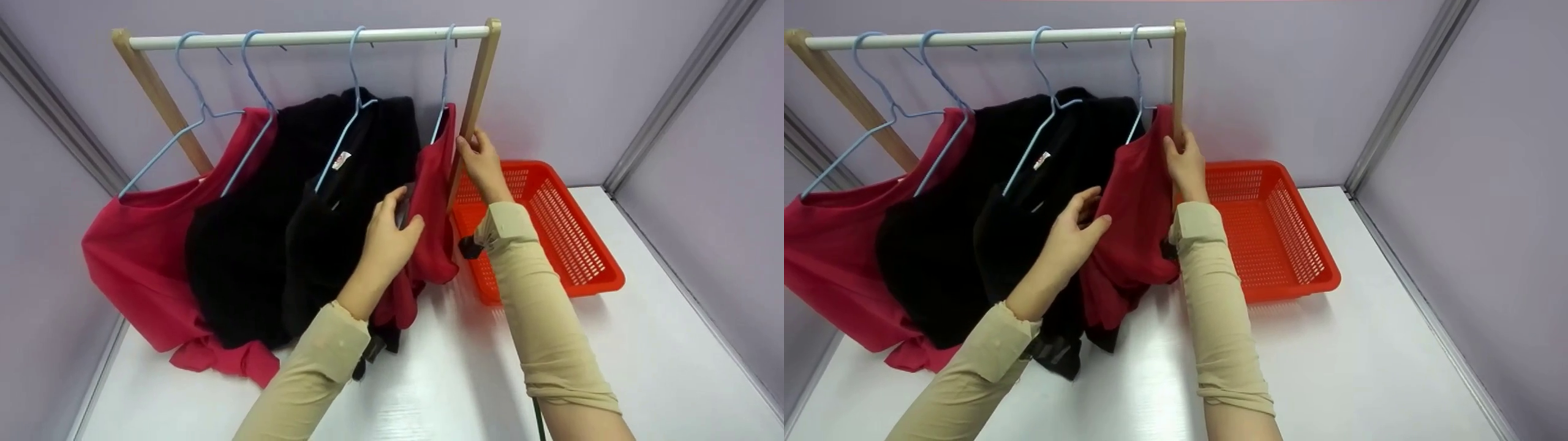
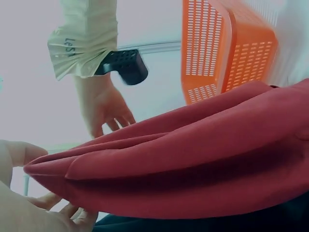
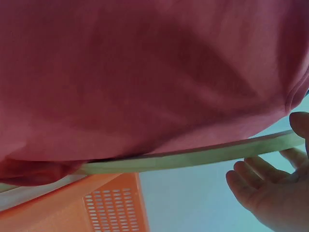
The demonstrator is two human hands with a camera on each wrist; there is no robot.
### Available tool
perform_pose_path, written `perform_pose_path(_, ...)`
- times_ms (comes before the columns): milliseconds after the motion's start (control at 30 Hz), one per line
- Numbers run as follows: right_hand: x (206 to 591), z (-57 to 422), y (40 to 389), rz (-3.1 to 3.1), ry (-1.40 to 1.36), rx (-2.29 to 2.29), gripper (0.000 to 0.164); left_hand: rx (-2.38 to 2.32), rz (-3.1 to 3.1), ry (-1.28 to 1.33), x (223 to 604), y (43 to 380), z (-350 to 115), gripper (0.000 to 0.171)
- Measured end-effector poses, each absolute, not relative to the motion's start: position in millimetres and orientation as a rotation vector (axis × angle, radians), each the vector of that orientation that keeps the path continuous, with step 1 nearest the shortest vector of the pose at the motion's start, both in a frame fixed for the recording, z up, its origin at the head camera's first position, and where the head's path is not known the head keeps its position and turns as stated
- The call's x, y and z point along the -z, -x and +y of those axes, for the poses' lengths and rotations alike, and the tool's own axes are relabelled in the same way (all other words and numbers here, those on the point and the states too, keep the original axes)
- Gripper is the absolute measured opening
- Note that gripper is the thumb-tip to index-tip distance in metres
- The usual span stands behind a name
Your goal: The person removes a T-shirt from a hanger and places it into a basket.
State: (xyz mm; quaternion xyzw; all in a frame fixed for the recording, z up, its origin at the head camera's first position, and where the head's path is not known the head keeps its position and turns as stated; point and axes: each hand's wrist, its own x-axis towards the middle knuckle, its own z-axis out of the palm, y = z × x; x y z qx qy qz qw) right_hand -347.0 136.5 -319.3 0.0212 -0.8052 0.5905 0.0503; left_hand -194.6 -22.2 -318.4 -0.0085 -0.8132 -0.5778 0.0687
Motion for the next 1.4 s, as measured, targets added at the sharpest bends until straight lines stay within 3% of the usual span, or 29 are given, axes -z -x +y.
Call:
perform_pose_path(567,314,152,351,-2.607,-0.118,-1.408,0.040,1.766,-2.467,0.119,314,200,-6,0.061)
perform_pose_path(1000,310,151,343,-2.710,-0.205,-1.223,0.035,1.713,-2.569,0.093,306,202,-5,0.054)
perform_pose_path(1400,306,145,338,-2.705,-0.234,-1.158,0.035,1.628,-2.503,0.129,301,200,-9,0.032)
